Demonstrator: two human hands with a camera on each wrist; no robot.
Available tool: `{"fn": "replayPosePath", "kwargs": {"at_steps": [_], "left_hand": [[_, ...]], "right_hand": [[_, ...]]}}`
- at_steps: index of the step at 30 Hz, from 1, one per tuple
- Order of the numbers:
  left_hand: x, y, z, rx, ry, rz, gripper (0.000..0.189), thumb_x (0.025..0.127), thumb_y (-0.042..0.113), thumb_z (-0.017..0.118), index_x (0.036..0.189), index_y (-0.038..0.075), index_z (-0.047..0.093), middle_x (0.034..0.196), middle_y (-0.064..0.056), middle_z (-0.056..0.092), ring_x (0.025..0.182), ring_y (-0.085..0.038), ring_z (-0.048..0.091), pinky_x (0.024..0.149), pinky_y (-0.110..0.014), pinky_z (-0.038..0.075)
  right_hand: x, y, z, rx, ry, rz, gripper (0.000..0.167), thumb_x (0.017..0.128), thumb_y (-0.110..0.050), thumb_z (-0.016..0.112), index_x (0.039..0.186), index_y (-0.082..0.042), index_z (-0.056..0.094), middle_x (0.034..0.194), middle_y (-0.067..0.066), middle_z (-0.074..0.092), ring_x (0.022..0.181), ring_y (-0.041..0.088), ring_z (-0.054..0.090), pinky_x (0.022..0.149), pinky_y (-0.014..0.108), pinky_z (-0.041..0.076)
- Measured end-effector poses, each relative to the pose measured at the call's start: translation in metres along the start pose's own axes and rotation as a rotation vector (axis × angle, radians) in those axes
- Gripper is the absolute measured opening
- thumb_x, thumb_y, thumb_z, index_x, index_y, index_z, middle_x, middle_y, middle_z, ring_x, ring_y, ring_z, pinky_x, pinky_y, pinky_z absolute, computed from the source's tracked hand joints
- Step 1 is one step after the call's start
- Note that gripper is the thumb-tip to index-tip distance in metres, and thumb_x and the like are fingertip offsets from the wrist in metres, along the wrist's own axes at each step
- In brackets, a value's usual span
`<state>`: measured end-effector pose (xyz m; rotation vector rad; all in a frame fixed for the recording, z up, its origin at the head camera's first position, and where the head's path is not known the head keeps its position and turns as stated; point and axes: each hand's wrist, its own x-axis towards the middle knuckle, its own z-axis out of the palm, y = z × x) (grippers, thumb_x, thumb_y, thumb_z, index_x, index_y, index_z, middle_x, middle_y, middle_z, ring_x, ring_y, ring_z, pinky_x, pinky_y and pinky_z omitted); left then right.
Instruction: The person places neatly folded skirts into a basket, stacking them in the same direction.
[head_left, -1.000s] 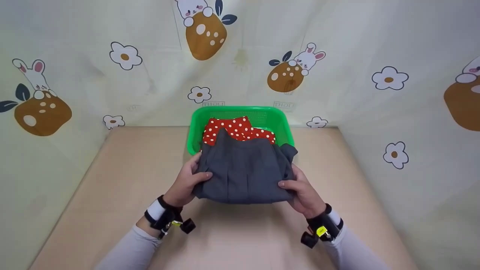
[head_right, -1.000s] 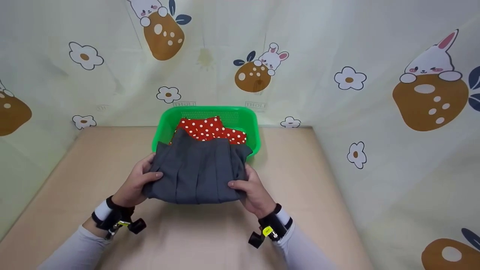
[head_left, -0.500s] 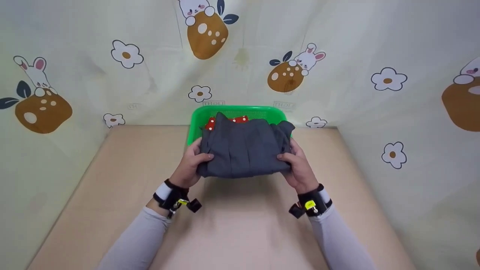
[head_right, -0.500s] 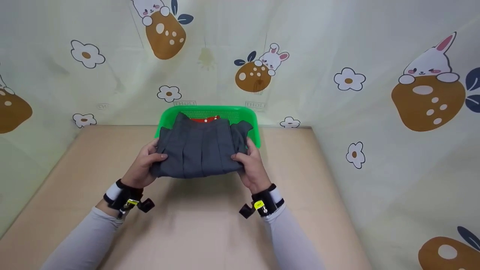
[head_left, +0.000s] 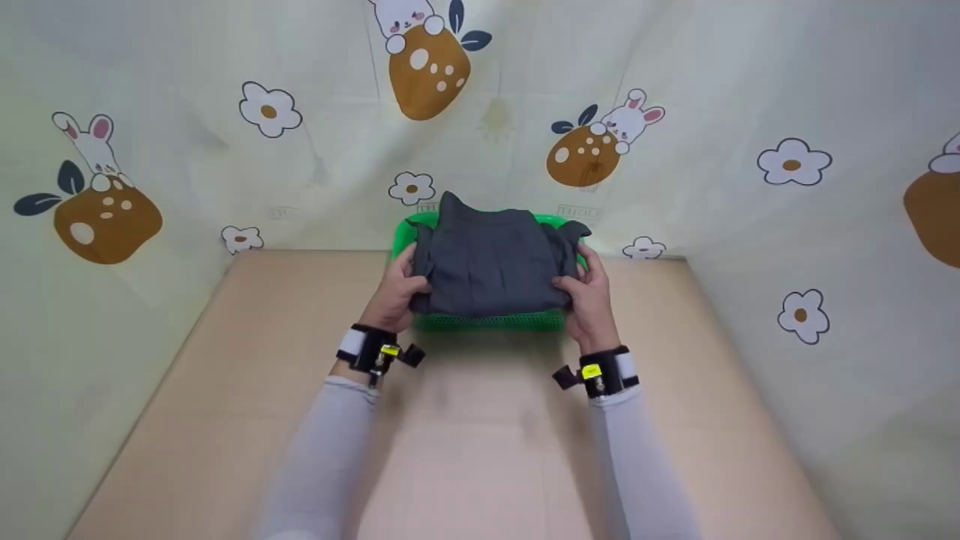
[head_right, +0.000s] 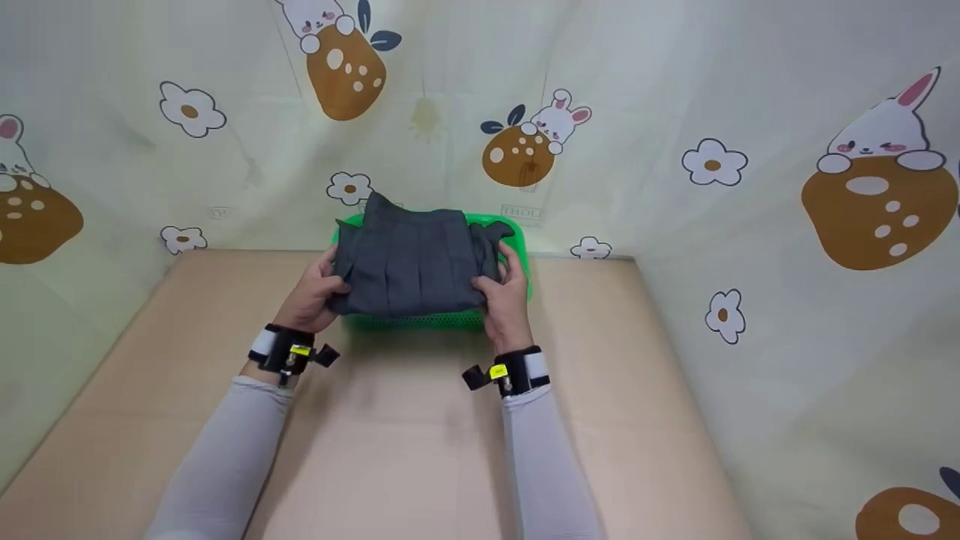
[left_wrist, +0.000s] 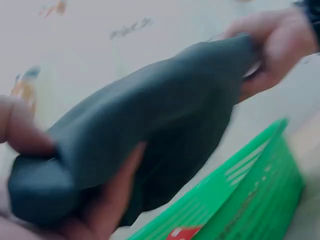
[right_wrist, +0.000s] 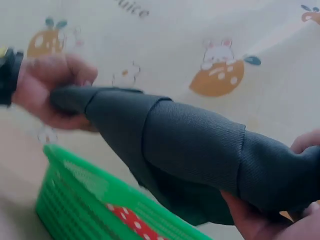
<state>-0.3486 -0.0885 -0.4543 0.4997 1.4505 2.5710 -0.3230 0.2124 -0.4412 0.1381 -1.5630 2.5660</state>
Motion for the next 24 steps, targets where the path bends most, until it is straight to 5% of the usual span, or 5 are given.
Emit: {"fn": "replayPosePath", "kwargs": {"at_steps": [9,14,19,24], "left_hand": [[0.028,-0.01,-0.006,0.109,0.021,-0.002,0.092,0.079,-0.028,0.042,0.165,0.003,0.029,0.161,-0.021,0.045,0.134,-0.026,0.056,0.096,-0.027,0.057],[0.033,-0.018,-0.005,0.269,0.101,0.053,0.089,0.078,-0.028,0.039,0.162,0.0,0.033,0.163,-0.022,0.045,0.143,-0.028,0.048,0.104,-0.023,0.048],[0.038,-0.024,-0.006,0.393,0.163,0.095,0.08,0.083,-0.026,0.039,0.158,0.001,0.041,0.157,-0.022,0.053,0.143,-0.03,0.052,0.113,-0.034,0.046],[0.039,-0.028,-0.006,0.632,0.263,0.166,0.073,0.088,-0.013,0.051,0.159,0.004,0.045,0.158,-0.018,0.054,0.148,-0.03,0.05,0.123,-0.046,0.04]], "right_hand": [[0.024,0.014,-0.011,-0.194,0.032,-0.024,0.081,0.09,0.025,0.049,0.162,-0.01,0.036,0.154,0.021,0.053,0.126,0.027,0.06,0.088,0.028,0.059],[0.029,0.019,-0.009,-0.401,0.062,-0.108,0.075,0.088,0.023,0.052,0.156,-0.007,0.043,0.158,0.02,0.052,0.141,0.028,0.051,0.106,0.033,0.049],[0.032,0.028,-0.006,-0.514,0.073,-0.197,0.07,0.086,0.023,0.052,0.151,-0.001,0.047,0.161,0.019,0.049,0.154,0.027,0.042,0.127,0.043,0.033],[0.03,0.039,-0.006,-0.714,0.139,-0.26,0.064,0.095,0.011,0.059,0.155,-0.007,0.047,0.162,0.014,0.049,0.155,0.03,0.041,0.129,0.047,0.034]]}}
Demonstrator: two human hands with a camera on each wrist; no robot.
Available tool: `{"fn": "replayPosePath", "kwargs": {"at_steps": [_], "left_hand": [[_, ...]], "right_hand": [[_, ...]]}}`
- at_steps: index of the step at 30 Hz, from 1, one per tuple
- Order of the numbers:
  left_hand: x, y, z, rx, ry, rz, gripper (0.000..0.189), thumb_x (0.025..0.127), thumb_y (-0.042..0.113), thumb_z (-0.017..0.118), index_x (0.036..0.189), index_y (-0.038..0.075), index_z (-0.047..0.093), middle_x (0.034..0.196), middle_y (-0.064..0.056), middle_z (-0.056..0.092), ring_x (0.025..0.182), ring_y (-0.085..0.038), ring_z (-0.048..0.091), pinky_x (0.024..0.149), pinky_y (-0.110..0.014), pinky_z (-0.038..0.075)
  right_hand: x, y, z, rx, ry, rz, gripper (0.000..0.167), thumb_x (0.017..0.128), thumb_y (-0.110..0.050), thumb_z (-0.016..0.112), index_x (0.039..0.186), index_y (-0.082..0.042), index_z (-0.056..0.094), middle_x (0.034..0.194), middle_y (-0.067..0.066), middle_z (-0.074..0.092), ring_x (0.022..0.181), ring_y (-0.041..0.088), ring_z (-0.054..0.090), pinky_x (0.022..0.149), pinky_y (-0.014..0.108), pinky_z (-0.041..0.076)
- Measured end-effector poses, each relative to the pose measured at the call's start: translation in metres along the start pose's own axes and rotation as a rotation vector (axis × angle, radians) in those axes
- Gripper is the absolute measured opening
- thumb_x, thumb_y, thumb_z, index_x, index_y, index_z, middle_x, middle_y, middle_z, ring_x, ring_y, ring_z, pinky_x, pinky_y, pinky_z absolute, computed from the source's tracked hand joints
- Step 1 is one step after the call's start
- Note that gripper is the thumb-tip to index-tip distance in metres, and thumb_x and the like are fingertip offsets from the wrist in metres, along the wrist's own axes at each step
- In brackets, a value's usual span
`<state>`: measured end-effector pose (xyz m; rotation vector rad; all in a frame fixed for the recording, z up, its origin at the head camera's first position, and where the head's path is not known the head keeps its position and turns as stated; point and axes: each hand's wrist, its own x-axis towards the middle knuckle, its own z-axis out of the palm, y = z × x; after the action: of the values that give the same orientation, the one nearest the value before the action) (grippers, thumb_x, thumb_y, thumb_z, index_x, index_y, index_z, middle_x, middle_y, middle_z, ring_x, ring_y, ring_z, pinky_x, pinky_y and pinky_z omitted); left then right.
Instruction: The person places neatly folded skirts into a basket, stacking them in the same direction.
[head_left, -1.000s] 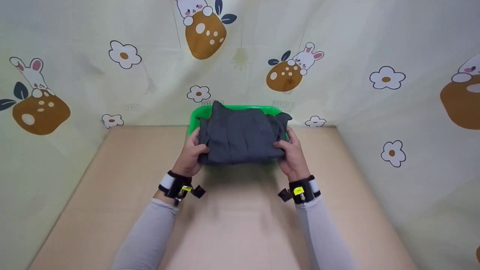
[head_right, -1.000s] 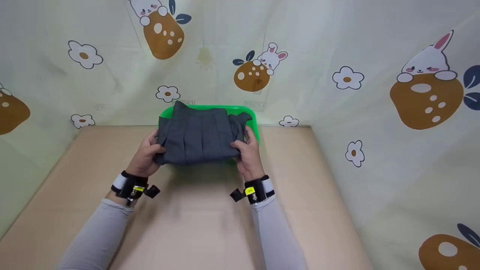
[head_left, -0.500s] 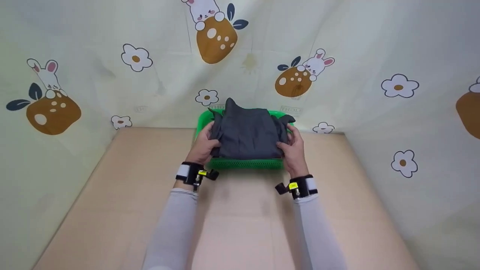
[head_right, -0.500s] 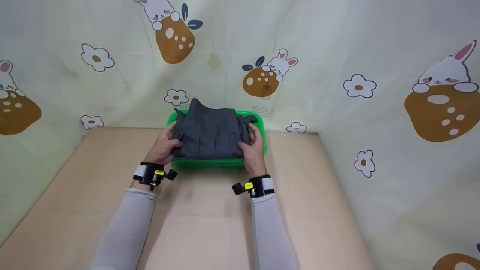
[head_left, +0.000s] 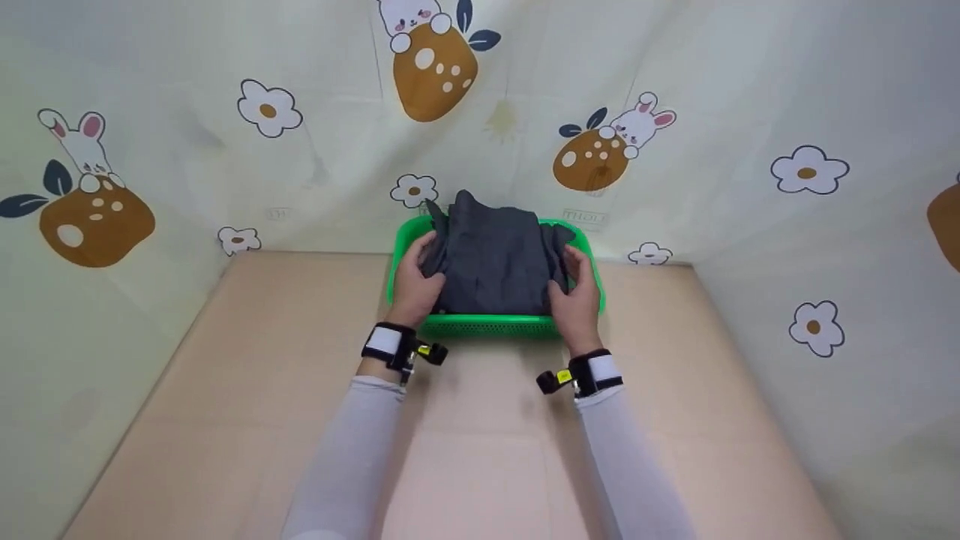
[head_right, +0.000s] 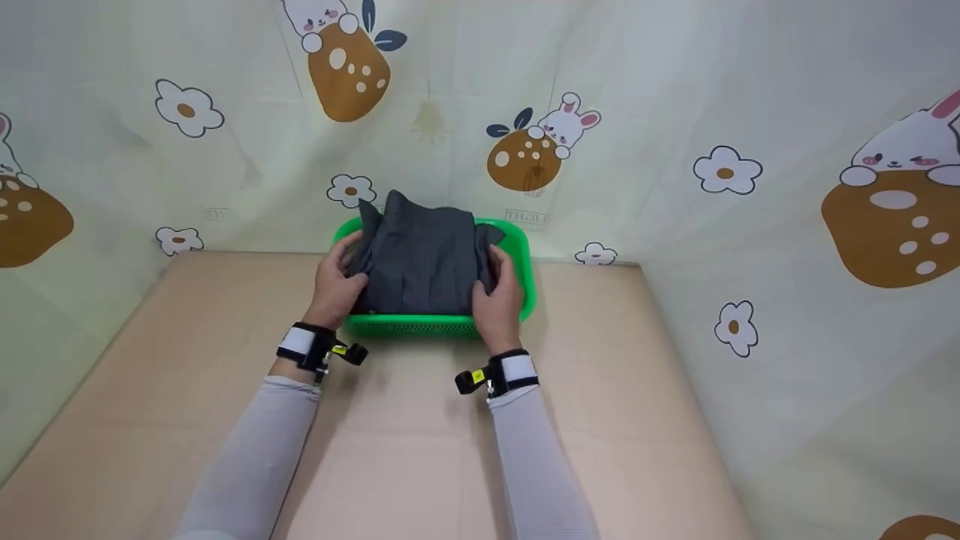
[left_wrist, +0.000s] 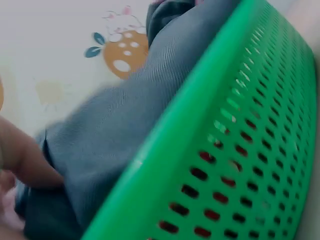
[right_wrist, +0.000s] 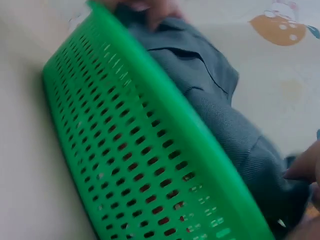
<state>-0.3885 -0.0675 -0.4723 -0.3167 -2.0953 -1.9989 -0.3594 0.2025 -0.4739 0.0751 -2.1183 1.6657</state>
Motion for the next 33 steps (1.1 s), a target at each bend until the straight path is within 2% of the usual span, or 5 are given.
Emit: {"fn": "replayPosePath", "kwargs": {"at_steps": [4,8,13,25,33], "left_hand": [[-0.005,0.002,0.0,0.193,0.068,0.038,0.065,0.094,0.005,0.064,0.158,0.008,0.049,0.157,-0.014,0.056,0.15,-0.03,0.049,0.125,-0.05,0.038],[-0.009,0.004,0.001,0.245,0.066,0.058,0.058,0.1,0.019,0.07,0.156,0.011,0.053,0.158,-0.011,0.056,0.151,-0.03,0.048,0.125,-0.05,0.039],[-0.012,0.002,0.003,0.264,0.056,0.053,0.055,0.103,0.024,0.07,0.154,0.013,0.055,0.158,-0.009,0.057,0.151,-0.029,0.048,0.124,-0.05,0.041],[-0.017,0.001,0.01,0.296,0.099,0.055,0.053,0.102,0.029,0.071,0.151,0.011,0.059,0.154,-0.01,0.061,0.148,-0.029,0.052,0.122,-0.05,0.042],[-0.015,0.005,0.022,0.385,0.089,0.136,0.051,0.102,0.026,0.07,0.148,0.005,0.061,0.151,-0.016,0.062,0.148,-0.036,0.051,0.124,-0.053,0.04]], "right_hand": [[-0.004,-0.002,0.001,-0.146,0.054,-0.022,0.063,0.099,-0.005,0.067,0.158,-0.013,0.046,0.165,0.01,0.047,0.156,0.032,0.04,0.126,0.054,0.037],[-0.005,-0.005,0.003,-0.181,0.045,-0.048,0.061,0.1,-0.008,0.067,0.158,-0.01,0.047,0.164,0.01,0.049,0.156,0.031,0.041,0.127,0.052,0.036],[-0.006,-0.004,0.006,-0.224,-0.011,-0.041,0.061,0.1,-0.01,0.068,0.158,-0.011,0.048,0.164,0.009,0.049,0.155,0.028,0.042,0.127,0.049,0.036],[-0.01,-0.003,-0.001,-0.156,-0.075,-0.017,0.059,0.103,-0.011,0.063,0.159,-0.012,0.046,0.166,0.008,0.046,0.156,0.028,0.04,0.128,0.046,0.035],[-0.006,-0.012,-0.005,-0.099,-0.115,-0.042,0.055,0.103,-0.01,0.064,0.156,-0.013,0.05,0.161,0.01,0.051,0.151,0.034,0.047,0.123,0.05,0.044]]}}
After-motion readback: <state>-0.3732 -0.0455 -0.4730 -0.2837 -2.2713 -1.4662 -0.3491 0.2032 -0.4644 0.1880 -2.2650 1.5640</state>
